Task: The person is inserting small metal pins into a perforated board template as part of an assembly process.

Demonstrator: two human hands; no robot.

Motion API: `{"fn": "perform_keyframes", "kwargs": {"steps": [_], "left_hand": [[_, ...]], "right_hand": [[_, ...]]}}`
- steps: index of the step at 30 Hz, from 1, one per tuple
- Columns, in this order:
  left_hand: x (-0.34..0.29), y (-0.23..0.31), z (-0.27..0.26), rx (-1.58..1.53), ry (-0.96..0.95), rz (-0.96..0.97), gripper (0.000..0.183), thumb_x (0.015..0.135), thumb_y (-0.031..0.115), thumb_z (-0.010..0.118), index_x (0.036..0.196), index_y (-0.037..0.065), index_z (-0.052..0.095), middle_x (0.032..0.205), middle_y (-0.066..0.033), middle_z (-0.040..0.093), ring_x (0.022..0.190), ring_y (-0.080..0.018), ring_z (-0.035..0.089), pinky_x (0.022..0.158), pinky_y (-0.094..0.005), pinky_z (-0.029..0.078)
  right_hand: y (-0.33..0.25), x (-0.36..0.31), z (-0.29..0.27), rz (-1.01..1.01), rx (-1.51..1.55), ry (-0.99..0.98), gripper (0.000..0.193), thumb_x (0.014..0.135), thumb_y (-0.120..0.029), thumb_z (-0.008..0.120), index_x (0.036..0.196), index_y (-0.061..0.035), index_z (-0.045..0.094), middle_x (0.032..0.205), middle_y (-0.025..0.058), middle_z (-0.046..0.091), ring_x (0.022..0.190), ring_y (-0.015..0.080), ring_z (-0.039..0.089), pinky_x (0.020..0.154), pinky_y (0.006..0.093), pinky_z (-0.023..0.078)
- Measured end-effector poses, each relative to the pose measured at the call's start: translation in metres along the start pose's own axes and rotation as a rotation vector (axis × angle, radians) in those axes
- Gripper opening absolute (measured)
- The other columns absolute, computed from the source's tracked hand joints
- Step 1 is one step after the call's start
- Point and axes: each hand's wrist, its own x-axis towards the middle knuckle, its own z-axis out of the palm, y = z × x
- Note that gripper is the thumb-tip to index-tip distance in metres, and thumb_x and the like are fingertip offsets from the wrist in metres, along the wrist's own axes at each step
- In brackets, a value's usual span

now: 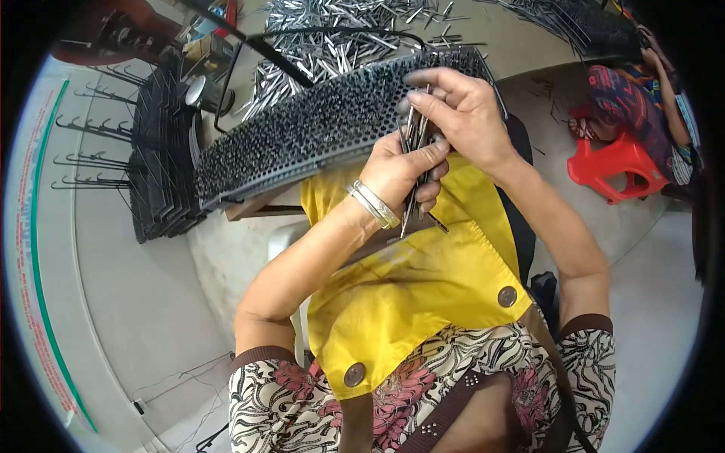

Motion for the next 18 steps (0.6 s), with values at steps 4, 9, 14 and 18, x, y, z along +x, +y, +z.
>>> {"fn": "perform_keyframes", "kwargs": {"steps": [4,9,14,18], "left_hand": [[-0.023,-0.024,-0.006,-0.064,-0.013,-0.015,0.011,0.081,0.012,0.057,0.085,0.007,0.048,0.061,-0.0037,0.047,0.037,-0.0107,0.039,0.034,-0.0247,0.032],[-0.043,-0.043,-0.017,-0.07,-0.045,0.008,0.014,0.079,0.014,0.061,0.086,0.006,0.051,0.067,-0.0051,0.051,0.04,-0.0102,0.04,0.036,-0.0248,0.032],[-0.053,-0.056,-0.028,-0.185,-0.096,-0.058,0.013,0.078,0.013,0.062,0.08,0.004,0.052,0.068,-0.006,0.052,0.041,-0.0105,0.042,0.037,-0.0247,0.033],[-0.055,-0.059,-0.031,-0.219,-0.078,-0.116,0.014,0.078,0.014,0.061,0.08,0.005,0.052,0.068,-0.0062,0.052,0.042,-0.0104,0.041,0.037,-0.0243,0.033]], "right_hand": [[0.014,-0.024,0.01,0.03,0.363,-0.058,0.013,0.082,-0.003,0.054,0.094,0.0025,0.056,0.079,0.0096,0.063,0.067,0.012,0.06,0.062,0.0231,0.05],[0.023,-0.049,0.023,0.094,0.395,-0.099,0.008,0.08,-0.004,0.058,0.086,0.0008,0.058,0.076,0.0047,0.061,0.067,0.0098,0.058,0.062,0.0209,0.048],[0.022,-0.053,0.029,0.104,0.264,-0.201,0.007,0.077,-0.003,0.059,0.083,0.0013,0.059,0.073,0.0037,0.061,0.065,0.0082,0.057,0.061,0.0201,0.047],[0.019,-0.054,0.034,0.142,0.074,-0.281,0.005,0.075,-0.001,0.059,0.078,0.0025,0.061,0.071,0.004,0.061,0.064,0.0073,0.056,0.06,0.0197,0.046]]}}
